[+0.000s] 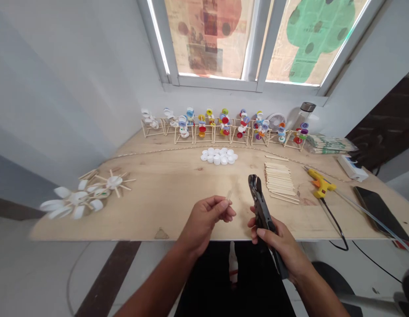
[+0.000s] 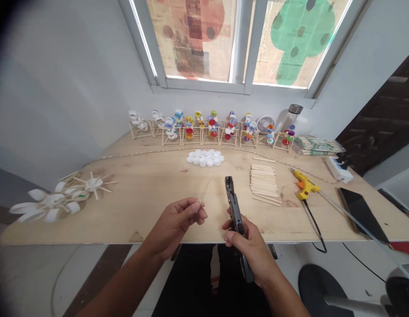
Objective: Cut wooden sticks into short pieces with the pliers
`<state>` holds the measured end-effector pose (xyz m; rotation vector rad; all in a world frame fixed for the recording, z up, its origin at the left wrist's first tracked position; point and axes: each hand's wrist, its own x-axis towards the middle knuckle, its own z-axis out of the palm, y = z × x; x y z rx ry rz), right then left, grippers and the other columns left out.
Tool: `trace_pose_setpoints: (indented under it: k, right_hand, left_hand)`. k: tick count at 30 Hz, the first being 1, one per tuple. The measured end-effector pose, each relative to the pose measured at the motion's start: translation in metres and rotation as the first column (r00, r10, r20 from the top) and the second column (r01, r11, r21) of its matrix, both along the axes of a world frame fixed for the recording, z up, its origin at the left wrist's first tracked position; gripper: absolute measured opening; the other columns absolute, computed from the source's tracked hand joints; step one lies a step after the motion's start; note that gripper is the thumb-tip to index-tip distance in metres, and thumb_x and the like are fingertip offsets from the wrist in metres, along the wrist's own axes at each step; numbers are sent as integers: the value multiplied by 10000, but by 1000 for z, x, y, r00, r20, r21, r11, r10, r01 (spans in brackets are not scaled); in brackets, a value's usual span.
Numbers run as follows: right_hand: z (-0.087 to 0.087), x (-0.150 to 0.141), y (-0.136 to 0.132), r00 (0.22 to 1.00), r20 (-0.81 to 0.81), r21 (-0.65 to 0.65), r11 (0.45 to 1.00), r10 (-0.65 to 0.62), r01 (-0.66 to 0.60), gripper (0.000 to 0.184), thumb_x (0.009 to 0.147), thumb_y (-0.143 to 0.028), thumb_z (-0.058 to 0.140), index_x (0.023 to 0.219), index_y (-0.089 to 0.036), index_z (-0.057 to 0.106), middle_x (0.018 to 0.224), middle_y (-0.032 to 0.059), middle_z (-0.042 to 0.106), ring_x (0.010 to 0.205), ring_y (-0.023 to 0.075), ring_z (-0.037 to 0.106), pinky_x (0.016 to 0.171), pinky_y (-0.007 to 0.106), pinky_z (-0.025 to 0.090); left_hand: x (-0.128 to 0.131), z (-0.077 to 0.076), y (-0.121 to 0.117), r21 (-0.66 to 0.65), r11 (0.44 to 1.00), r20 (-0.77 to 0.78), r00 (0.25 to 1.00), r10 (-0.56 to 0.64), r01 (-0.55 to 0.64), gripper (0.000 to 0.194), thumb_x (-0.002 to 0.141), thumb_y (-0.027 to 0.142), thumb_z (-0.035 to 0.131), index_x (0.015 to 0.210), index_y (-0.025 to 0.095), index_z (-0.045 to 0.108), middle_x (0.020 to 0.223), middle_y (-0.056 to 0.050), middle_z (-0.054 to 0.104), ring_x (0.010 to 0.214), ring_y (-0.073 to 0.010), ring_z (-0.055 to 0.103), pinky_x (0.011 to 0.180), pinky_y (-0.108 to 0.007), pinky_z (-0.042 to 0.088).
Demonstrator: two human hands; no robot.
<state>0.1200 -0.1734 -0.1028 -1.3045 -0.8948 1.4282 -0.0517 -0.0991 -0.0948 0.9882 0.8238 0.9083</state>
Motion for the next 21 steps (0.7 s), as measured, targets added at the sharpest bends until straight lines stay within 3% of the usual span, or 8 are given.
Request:
trace_pose_setpoints:
  k: [4, 9, 21]
  right_hand:
    - [-3, 11, -1, 985, 146, -5, 996, 91, -92, 456, 737, -257, 603, 1180, -194, 512, 923, 37, 580, 709, 155, 518, 683, 298, 415]
    - [-5, 15, -1, 945, 266, 7, 980, 189, -198, 431, 763, -270, 577, 1182, -193, 512, 919, 43, 581, 735, 166, 505, 700, 311, 400]
    - [-8, 14, -2, 937, 251, -14, 969, 243, -247, 460, 722, -307, 626, 1162, -202, 536, 920, 40, 589, 741, 173, 517, 666, 280, 408]
  left_hand:
    - [-8, -3, 20, -65, 989, 6, 992, -130, 130, 245, 693, 351, 648, 742, 114, 616, 656, -39, 639, 562, -92, 524, 583, -232, 409]
    - [-10, -3, 24, -58, 978, -5, 980, -199, 199, 232, 702, 342, 633, 719, 111, 615, 643, -40, 639, 561, -91, 528, 587, -233, 404]
    - [-10, 7, 34, 34, 933, -210, 915, -343, 358, 214, 720, 329, 598, 733, 116, 597, 596, -41, 649, 550, -102, 543, 593, -234, 414]
